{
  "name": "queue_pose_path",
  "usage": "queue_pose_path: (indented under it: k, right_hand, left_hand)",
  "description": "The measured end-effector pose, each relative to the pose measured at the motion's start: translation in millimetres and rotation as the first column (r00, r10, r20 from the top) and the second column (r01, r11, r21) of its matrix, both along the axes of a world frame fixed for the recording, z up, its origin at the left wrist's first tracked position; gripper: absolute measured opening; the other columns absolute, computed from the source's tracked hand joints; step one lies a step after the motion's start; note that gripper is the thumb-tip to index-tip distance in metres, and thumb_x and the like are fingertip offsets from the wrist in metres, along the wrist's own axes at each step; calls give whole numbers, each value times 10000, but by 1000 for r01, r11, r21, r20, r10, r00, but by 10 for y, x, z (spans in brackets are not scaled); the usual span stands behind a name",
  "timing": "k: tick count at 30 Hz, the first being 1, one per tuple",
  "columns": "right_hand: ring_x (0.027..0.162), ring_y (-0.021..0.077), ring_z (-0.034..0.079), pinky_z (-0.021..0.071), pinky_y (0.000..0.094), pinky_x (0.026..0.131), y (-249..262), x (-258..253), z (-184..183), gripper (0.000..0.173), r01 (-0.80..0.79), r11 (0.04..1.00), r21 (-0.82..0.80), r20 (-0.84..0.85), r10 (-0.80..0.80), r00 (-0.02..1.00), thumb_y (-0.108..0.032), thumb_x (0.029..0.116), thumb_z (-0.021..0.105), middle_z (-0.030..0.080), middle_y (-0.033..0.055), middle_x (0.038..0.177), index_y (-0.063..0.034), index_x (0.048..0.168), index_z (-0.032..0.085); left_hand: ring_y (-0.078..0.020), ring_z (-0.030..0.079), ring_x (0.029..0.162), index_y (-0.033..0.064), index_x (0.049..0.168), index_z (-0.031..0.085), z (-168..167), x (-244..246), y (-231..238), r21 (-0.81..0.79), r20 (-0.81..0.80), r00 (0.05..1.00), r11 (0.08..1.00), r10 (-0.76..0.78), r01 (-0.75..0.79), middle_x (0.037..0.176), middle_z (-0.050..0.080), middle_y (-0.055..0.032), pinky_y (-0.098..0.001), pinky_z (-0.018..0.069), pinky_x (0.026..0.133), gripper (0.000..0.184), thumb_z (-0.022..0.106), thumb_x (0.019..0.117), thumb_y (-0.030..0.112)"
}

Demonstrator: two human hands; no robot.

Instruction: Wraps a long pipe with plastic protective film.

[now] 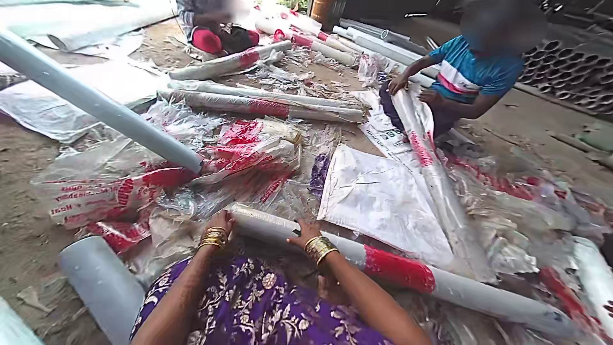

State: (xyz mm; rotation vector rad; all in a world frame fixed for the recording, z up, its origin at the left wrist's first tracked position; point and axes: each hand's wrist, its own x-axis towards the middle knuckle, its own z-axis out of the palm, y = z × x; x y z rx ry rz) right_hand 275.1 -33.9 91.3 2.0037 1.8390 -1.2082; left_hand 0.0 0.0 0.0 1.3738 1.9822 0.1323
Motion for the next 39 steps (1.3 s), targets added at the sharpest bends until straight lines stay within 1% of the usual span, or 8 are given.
queue_pose_path:
  k: [3, 8, 10, 13, 18, 24, 32, 39]
  right_hand:
    - [1150, 368, 640, 489, 491, 1015, -71, 492, -229, 601, 250, 964, -92, -148, -261, 954, -218, 1009, 678, 603, 299, 1326, 24, 1503, 434]
    - [876, 214, 625, 515, 350, 811, -301, 826, -466, 346, 422, 906, -35, -218, -419, 882, 43, 1021, 520, 649, 224, 1176, 53, 1363, 576]
    - [1012, 287, 667, 514, 422, 927, -329, 890, -500, 340, 384, 921, 68, -115, -375, 920, 28, 1019, 522, 674, 234, 1227, 8, 1337, 640]
    - [1306, 402, 567, 412, 501, 1128, -320, 928, -432, 367, 306, 936, 171, 82, -324, 943, 5, 1018, 545, 592, 283, 1388, -50, 1363, 660]
    - [1259, 443, 590, 453, 614, 1027, -390, 982, -495, 412, 253, 934, 253, 262, -318, 911, 5, 991, 557, 573, 266, 1411, -141, 1352, 688]
    - [1221, 496, 596, 430, 692, 974, -605, 1016, -740, 402, 278, 851, 446, 141, -373, 917, 26, 1002, 543, 609, 305, 1333, -141, 1328, 708]
    - [1230, 515, 579, 410, 709, 972, -627, 1026, -782, 394, 293, 831, 472, 103, -382, 918, 25, 1007, 539, 605, 323, 1322, -137, 1323, 710]
    - [1217, 523, 581, 409, 710, 960, -659, 1037, -805, 382, 279, 819, 501, 89, -370, 925, 23, 1007, 538, 614, 322, 1303, -126, 1311, 715]
  left_hand:
    - [-456, 443, 1434, -14, 1522, 433, 55, -88, -112, 129, 94, 995, 991, -38, 26, 1504, 490, -296, -590, 313, 1200, 595, 664, 1013, 190]
    - [-422, 405, 1474, 69, 1416, 613, 168, 166, 31, 249, 13, 962, 933, -273, 261, 1546, 493, -212, -604, 328, 1178, 467, 706, 963, 131]
    - [-406, 349, 1510, 109, 1377, 656, 149, 267, 39, 214, -46, 938, 914, -344, 345, 1567, 487, -165, -629, 285, 1181, 427, 684, 952, 80]
    - [-404, 367, 1502, 107, 1338, 687, 128, 285, 3, 233, -69, 935, 905, -349, 355, 1544, 516, -167, -625, 278, 1188, 382, 674, 957, 79]
    - [-420, 422, 1463, 76, 1391, 640, 123, 312, -47, 278, -114, 951, 910, -286, 307, 1526, 524, -197, -620, 320, 1167, 420, 670, 979, 154]
    - [-426, 419, 1461, 57, 1443, 580, 206, 70, 14, 192, -7, 1000, 981, 14, -13, 1559, 465, -232, -587, 340, 1176, 464, 651, 1013, 215]
    - [-375, 565, 1322, -1, 1376, 608, 164, -8, 85, 95, 85, 993, 992, 76, -84, 1406, 604, -226, -524, 379, 1158, 402, 625, 1037, 213]
    - [-423, 545, 1327, -51, 1321, 619, 77, -23, 107, 179, 71, 997, 983, 13, -25, 1403, 567, -297, -519, 387, 1155, 339, 595, 1041, 139]
